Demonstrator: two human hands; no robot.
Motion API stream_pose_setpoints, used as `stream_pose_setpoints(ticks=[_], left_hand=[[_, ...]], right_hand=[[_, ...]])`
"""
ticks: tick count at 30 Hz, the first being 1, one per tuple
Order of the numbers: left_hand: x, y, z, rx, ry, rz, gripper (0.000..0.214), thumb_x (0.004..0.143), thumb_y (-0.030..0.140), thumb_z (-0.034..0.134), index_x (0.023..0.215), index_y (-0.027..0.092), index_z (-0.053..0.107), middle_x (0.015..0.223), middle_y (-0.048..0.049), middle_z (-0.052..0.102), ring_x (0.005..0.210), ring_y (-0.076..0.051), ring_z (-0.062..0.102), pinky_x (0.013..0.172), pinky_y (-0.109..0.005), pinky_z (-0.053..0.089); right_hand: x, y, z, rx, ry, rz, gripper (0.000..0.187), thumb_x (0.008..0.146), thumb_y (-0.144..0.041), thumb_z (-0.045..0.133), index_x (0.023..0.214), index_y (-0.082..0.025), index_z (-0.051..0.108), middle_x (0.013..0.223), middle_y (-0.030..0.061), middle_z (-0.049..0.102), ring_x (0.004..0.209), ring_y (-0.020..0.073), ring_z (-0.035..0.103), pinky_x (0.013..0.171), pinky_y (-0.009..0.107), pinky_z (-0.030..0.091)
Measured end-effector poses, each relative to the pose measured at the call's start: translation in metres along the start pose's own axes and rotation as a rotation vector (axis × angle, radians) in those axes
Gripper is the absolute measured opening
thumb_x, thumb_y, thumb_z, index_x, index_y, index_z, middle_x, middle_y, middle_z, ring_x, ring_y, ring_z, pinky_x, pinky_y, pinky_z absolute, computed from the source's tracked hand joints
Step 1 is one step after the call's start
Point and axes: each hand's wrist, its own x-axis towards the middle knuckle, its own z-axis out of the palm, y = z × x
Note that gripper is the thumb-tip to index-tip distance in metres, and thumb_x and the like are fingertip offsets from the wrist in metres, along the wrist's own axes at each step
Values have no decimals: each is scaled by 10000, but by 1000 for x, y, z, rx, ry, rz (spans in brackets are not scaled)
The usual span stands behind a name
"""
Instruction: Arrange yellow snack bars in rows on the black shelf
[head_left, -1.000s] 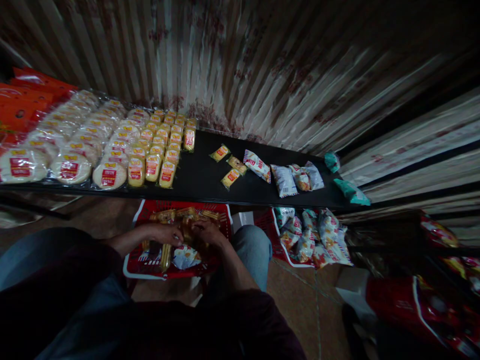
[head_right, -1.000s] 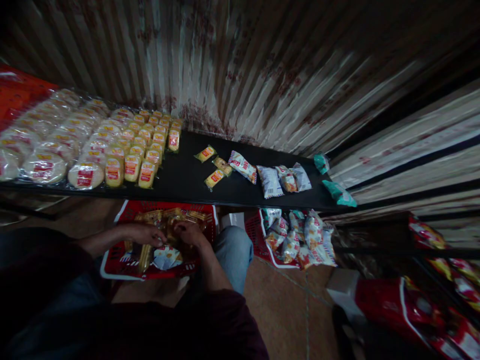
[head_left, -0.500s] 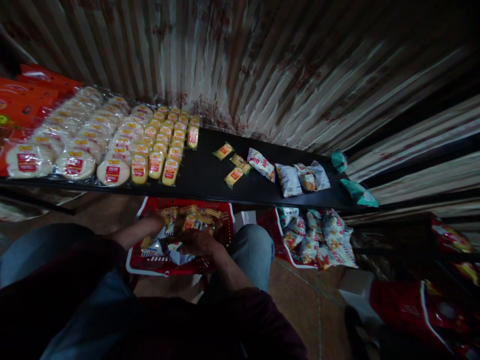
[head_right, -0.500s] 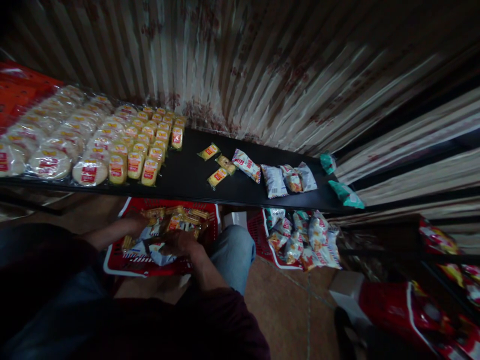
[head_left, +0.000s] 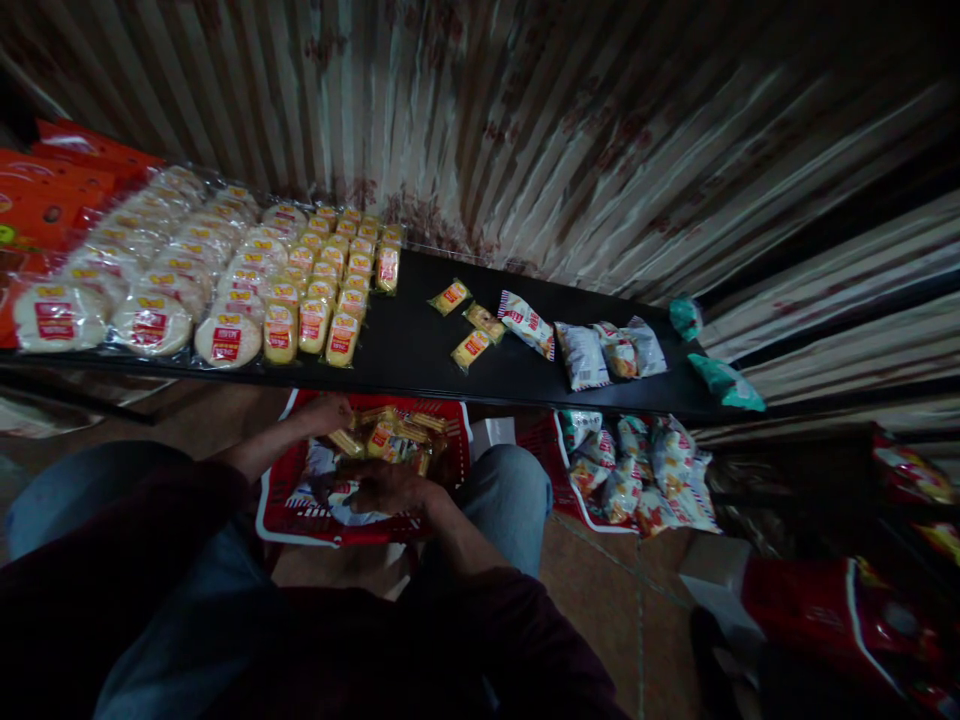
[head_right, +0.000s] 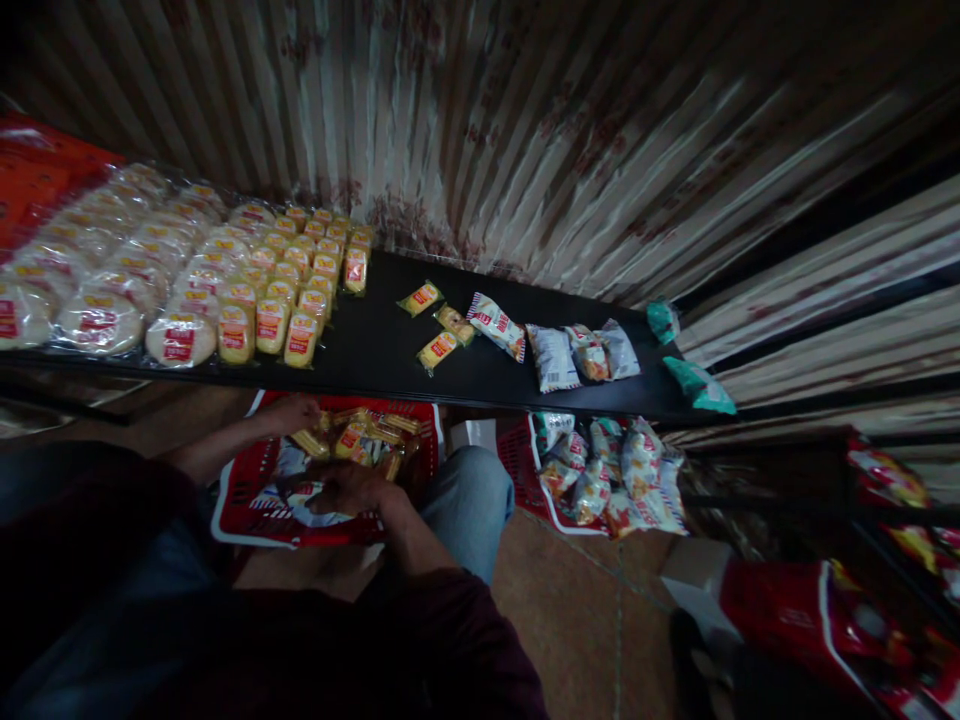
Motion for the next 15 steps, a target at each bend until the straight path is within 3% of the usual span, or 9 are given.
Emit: stream_pose_setpoints(ticks=[3, 5, 8, 10, 15], left_hand=[[-1, 6, -5, -44, 64, -9, 421, 854, 373, 348, 1095, 160, 621, 1149, -109, 644, 1009, -216, 599, 830, -271, 442], [-2, 6, -8, -55, 77, -11, 430, 871, 369, 313, 1104, 170, 613, 1150, -96, 645, 1039, -209, 584, 841, -264, 435], [-6, 3, -11, -22, 56, -14, 307, 812, 294, 412, 887, 158, 678, 939, -114, 692, 958, -242, 608, 803, -292, 440], [-11, 1, -10, 12, -5, 8, 178, 724, 239, 515, 696, 163, 674, 749, -104, 679, 841, -250, 622, 750, -302, 442], [-34, 8, 16, 34, -254, 156, 53, 560, 170, 615, 510, 186, 624, 497, 3, 581, 509, -136, 492, 580, -251, 420]], right_hand=[[1, -2, 3, 71, 16, -11, 531, 761, -423, 645, 1253, -256, 538, 1119, 52, 650, 982, 200, 625, 815, 275, 483], [2, -2, 8, 123, 71, -4, 520, 777, -415, 628, 1254, -230, 534, 1149, 67, 635, 1006, 207, 616, 851, 297, 482], [8, 1, 18, 204, 153, 0, 537, 803, -368, 602, 1302, -212, 480, 1198, 78, 612, 1062, 208, 595, 905, 320, 466], [15, 4, 26, 214, 171, -1, 451, 830, -295, 560, 1270, -207, 515, 1164, 69, 634, 1046, 194, 604, 895, 308, 471], [33, 18, 33, -43, 218, 10, 299, 809, -134, 503, 1058, -175, 663, 1048, 74, 686, 940, 189, 646, 793, 260, 493]])
